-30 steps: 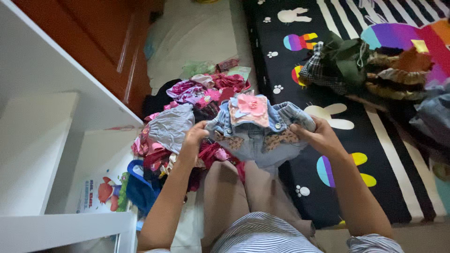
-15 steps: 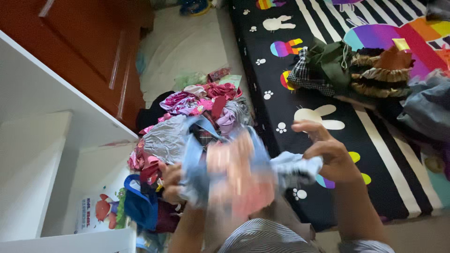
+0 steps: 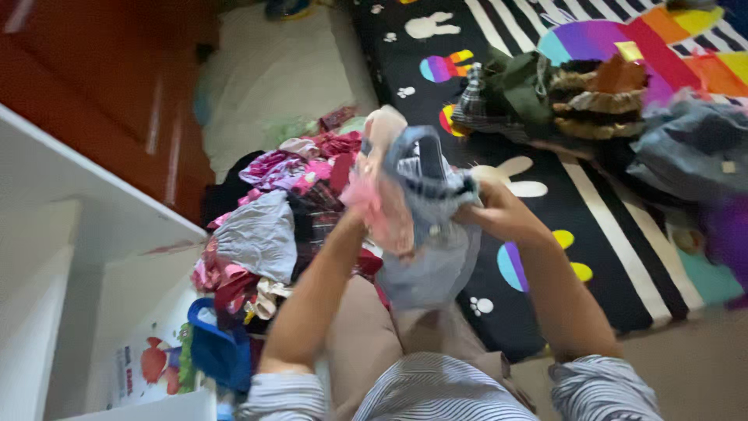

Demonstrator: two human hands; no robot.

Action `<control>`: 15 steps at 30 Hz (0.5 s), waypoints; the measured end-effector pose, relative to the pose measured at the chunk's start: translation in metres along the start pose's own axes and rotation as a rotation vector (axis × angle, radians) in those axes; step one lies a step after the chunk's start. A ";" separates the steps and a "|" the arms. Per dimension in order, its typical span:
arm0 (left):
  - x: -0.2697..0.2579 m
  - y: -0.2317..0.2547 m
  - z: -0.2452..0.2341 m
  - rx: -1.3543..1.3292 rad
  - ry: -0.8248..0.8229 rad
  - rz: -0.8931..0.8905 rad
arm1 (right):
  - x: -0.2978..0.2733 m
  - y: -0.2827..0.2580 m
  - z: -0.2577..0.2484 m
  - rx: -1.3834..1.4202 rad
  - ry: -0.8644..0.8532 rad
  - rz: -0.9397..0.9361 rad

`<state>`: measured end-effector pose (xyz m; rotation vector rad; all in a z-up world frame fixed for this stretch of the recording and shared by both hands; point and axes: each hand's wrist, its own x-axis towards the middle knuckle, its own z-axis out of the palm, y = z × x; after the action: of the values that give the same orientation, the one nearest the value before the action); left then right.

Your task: The person folds items of clothing from a pile and places them into organized stacks on a colorful mat.

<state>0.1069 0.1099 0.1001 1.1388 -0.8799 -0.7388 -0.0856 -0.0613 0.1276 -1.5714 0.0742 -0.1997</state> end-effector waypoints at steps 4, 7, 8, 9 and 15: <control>0.062 0.013 0.022 -0.140 -0.230 -0.018 | -0.015 0.026 -0.081 -0.168 0.571 -0.032; 0.097 0.024 0.049 -0.208 -0.366 0.005 | -0.019 -0.008 -0.130 -0.167 0.507 -0.426; 0.102 0.025 0.063 -0.235 -0.376 0.036 | -0.013 -0.023 -0.140 -0.239 0.529 -0.468; 0.109 0.027 0.078 -0.245 -0.372 0.089 | -0.012 -0.039 -0.144 -0.315 0.548 -0.512; 0.089 0.021 0.116 0.579 -0.040 0.668 | -0.076 -0.082 -0.132 -0.682 0.460 -0.484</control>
<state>0.0480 -0.0119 0.1582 1.2156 -1.4632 0.0591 -0.1897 -0.1772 0.2032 -2.1754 0.1284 -1.0002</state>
